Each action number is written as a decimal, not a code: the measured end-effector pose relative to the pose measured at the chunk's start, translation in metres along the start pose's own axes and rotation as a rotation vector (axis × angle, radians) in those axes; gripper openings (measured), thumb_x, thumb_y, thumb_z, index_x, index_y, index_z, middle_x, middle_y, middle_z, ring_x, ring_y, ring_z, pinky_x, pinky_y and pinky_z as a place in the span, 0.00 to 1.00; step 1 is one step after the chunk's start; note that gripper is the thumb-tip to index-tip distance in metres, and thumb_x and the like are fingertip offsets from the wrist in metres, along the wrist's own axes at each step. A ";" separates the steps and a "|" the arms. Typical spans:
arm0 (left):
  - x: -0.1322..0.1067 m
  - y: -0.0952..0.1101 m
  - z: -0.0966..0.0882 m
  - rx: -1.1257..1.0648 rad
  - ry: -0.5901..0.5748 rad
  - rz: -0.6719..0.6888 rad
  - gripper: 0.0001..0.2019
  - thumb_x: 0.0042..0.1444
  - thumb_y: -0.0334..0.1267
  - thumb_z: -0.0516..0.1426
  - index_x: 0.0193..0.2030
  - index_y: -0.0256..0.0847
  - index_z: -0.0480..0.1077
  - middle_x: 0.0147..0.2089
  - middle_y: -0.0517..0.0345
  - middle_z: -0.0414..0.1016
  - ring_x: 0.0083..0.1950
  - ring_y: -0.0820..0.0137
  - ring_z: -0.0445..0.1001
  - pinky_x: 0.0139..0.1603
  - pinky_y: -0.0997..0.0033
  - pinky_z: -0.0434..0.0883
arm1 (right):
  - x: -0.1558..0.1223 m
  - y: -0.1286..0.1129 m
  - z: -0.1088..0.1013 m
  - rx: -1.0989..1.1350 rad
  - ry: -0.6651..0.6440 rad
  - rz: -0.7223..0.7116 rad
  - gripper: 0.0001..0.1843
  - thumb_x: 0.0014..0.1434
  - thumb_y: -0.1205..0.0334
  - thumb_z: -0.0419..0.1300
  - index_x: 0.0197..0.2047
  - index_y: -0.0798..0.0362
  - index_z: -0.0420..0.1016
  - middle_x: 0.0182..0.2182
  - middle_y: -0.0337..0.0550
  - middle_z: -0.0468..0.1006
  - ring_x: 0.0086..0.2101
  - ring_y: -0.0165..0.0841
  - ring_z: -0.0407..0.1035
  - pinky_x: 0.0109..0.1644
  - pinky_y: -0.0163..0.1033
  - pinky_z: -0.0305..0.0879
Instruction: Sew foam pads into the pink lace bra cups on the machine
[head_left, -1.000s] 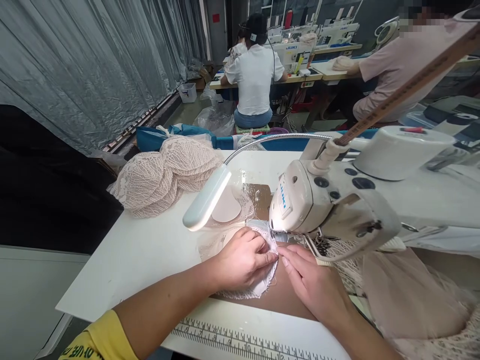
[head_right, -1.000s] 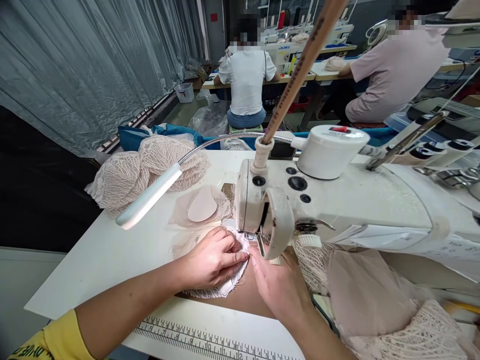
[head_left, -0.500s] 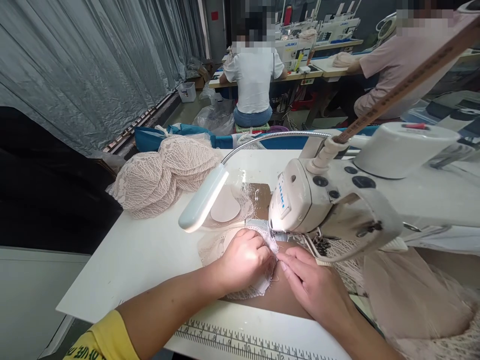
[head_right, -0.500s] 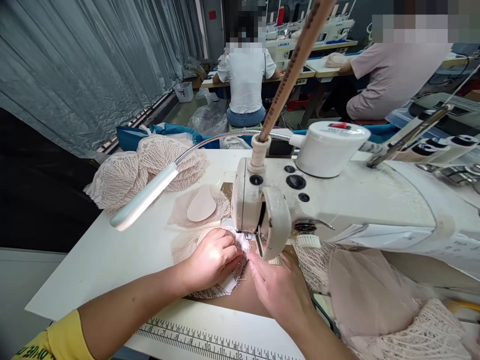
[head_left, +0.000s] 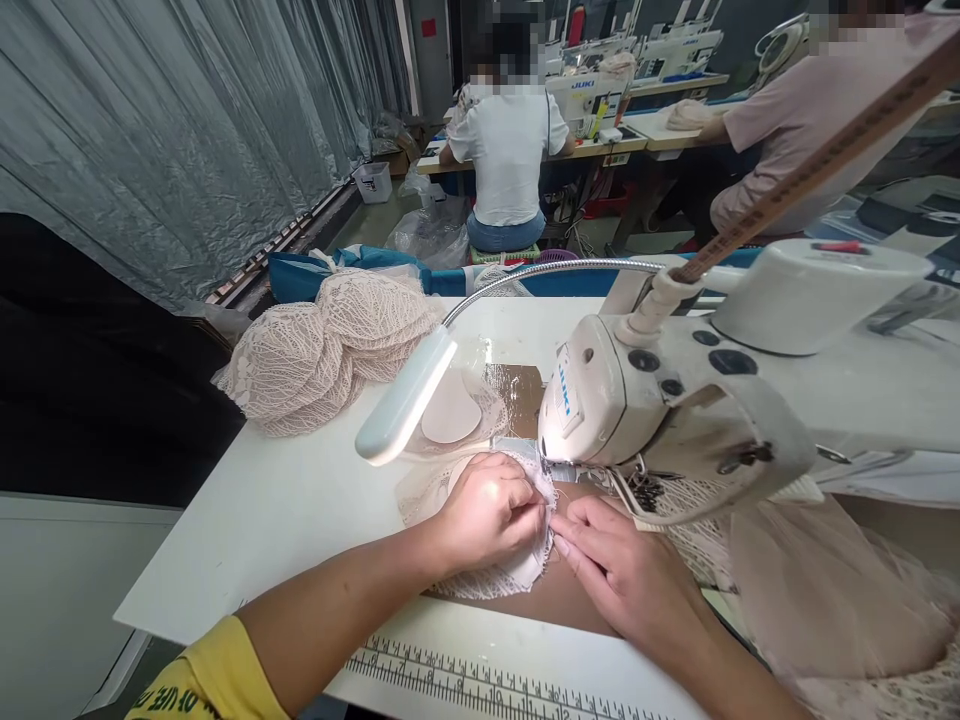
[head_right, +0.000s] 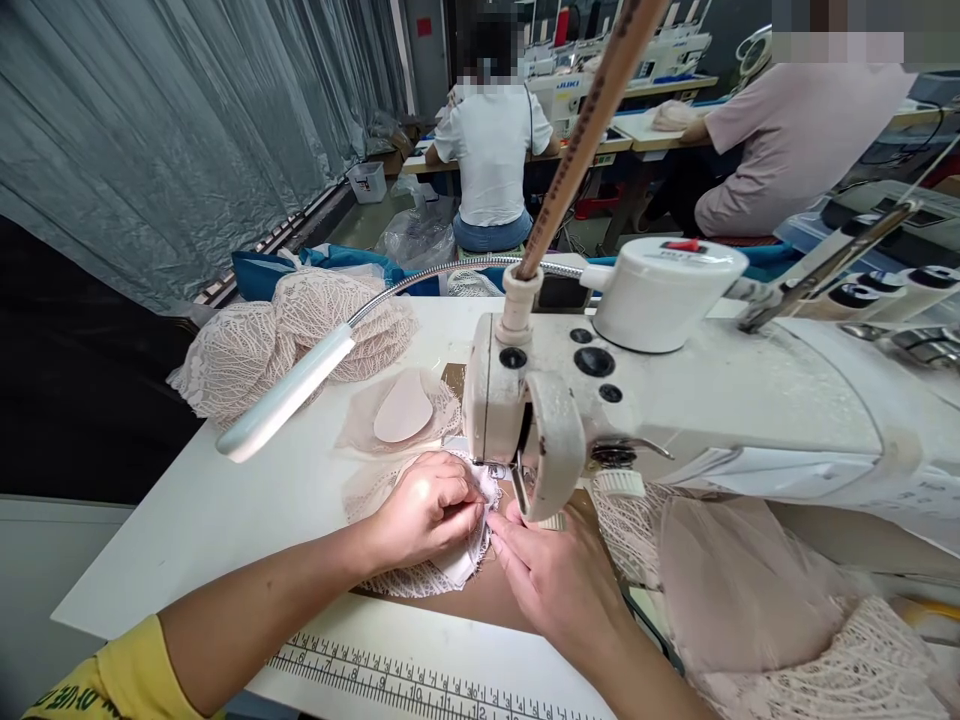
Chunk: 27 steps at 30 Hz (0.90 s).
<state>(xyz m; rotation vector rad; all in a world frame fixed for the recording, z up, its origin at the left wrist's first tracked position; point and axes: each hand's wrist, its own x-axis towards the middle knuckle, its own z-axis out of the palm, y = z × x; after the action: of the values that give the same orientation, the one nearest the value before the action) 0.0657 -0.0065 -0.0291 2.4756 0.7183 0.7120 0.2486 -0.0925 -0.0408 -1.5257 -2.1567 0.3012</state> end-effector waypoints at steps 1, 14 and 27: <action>0.000 0.000 0.000 0.005 -0.008 -0.001 0.12 0.58 0.34 0.53 0.24 0.37 0.69 0.24 0.57 0.71 0.30 0.71 0.67 0.36 0.69 0.64 | 0.001 -0.001 -0.001 0.007 -0.024 0.000 0.13 0.65 0.63 0.49 0.38 0.49 0.76 0.30 0.43 0.73 0.33 0.35 0.64 0.33 0.38 0.60; -0.004 0.000 -0.005 0.151 -0.134 0.102 0.12 0.62 0.40 0.53 0.42 0.40 0.77 0.30 0.54 0.72 0.36 0.66 0.65 0.36 0.66 0.60 | 0.004 0.000 -0.013 0.106 -0.076 -0.018 0.13 0.64 0.65 0.50 0.41 0.48 0.77 0.33 0.43 0.75 0.34 0.34 0.68 0.37 0.38 0.65; -0.007 -0.001 -0.016 0.207 -0.146 0.134 0.14 0.64 0.39 0.49 0.49 0.37 0.72 0.48 0.48 0.74 0.43 0.66 0.70 0.43 0.64 0.66 | 0.003 0.001 0.004 -0.214 0.091 -0.068 0.22 0.61 0.71 0.47 0.49 0.53 0.79 0.39 0.48 0.79 0.24 0.29 0.68 0.28 0.35 0.63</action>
<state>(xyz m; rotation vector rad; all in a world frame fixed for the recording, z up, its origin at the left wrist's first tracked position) 0.0512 -0.0056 -0.0198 2.7523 0.6025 0.5181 0.2462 -0.0887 -0.0440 -1.5425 -2.2207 -0.0232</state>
